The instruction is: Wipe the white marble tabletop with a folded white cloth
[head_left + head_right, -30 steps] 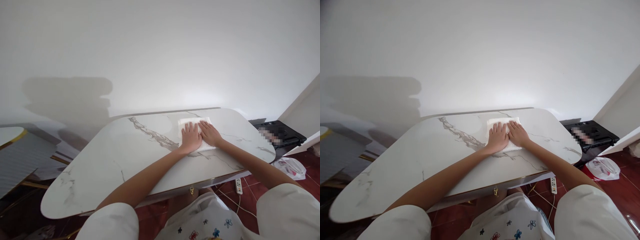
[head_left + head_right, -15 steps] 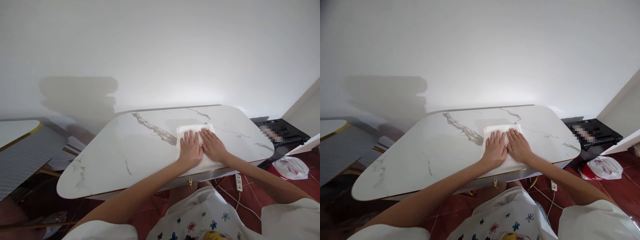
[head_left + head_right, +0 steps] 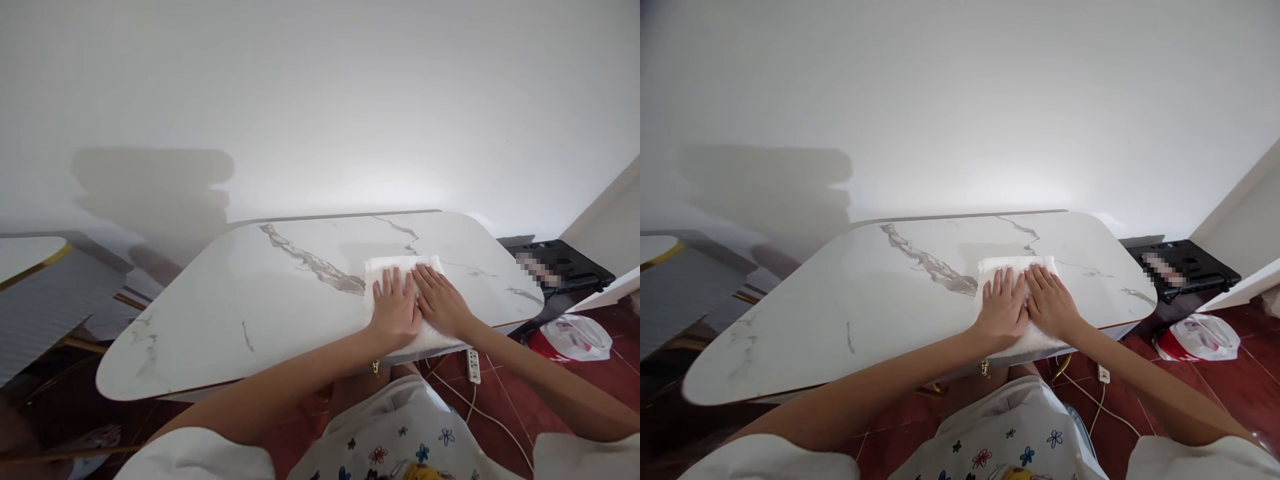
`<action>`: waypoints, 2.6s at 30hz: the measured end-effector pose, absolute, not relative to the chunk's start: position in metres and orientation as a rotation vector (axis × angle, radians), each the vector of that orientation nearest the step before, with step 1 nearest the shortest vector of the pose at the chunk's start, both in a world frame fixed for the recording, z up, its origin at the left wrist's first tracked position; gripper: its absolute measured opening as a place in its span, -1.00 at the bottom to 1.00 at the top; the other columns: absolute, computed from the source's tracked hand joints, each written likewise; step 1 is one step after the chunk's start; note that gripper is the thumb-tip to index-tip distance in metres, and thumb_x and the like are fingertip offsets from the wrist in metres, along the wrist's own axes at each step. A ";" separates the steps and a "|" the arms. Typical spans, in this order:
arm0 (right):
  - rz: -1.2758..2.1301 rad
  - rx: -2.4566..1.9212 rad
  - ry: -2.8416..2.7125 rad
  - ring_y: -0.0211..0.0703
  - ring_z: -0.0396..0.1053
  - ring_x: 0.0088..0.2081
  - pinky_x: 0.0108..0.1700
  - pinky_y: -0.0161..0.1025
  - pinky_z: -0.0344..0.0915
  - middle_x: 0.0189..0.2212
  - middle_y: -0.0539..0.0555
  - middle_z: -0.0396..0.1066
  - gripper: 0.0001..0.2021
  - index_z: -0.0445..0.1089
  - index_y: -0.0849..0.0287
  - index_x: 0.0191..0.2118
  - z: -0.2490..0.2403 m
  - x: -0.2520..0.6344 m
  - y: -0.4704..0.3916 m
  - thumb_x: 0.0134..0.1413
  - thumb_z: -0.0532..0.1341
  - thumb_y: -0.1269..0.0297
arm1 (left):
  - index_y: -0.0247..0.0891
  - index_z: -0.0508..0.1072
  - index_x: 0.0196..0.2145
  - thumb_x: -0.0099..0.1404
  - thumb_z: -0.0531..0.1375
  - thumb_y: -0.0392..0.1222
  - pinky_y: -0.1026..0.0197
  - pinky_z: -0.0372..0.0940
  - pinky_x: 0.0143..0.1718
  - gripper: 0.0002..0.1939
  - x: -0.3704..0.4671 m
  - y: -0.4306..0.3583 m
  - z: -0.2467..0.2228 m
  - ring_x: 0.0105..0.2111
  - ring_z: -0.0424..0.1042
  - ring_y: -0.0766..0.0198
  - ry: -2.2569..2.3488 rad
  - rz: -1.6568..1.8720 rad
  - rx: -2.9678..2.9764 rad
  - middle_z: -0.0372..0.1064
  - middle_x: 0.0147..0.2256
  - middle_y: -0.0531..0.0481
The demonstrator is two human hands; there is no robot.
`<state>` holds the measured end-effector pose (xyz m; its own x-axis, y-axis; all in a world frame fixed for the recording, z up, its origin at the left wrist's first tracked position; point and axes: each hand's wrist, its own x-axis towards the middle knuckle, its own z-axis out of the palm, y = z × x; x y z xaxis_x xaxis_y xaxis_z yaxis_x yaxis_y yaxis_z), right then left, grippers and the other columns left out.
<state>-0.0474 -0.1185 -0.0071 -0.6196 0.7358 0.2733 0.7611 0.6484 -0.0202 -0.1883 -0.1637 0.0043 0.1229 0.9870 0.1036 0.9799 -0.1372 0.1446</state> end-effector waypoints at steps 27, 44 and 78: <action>-0.012 -1.231 -2.623 0.03 -0.08 0.35 0.31 -0.02 -0.07 0.35 0.22 -0.04 -0.45 0.02 0.40 0.33 -0.001 -0.140 0.112 0.29 -0.17 0.30 | -0.28 -0.03 0.33 0.39 -0.14 -0.08 -0.14 -0.18 0.28 -0.40 -0.271 0.049 0.011 0.36 -0.28 -0.05 2.108 0.398 2.186 -0.24 0.37 -0.22; 0.048 -1.208 -2.605 0.02 -0.06 0.34 0.33 -0.06 -0.09 0.33 0.23 0.03 -0.44 0.07 0.41 0.31 -0.003 -0.120 0.145 0.27 -0.14 0.27 | -0.24 0.01 0.32 0.39 -0.15 -0.05 -0.13 -0.16 0.28 -0.41 -0.257 0.080 0.007 0.35 -0.22 -0.04 2.113 0.393 2.226 -0.16 0.36 -0.15; -0.070 -1.175 -2.595 0.07 -0.07 0.34 0.29 0.05 0.01 0.33 0.26 -0.01 -0.44 0.06 0.37 0.32 -0.009 -0.069 -0.048 0.28 -0.15 0.25 | -0.35 -0.02 0.34 0.36 -0.06 -0.08 -0.21 -0.16 0.28 -0.36 -0.212 -0.104 0.006 0.35 -0.24 -0.17 2.067 0.296 2.272 -0.20 0.36 -0.28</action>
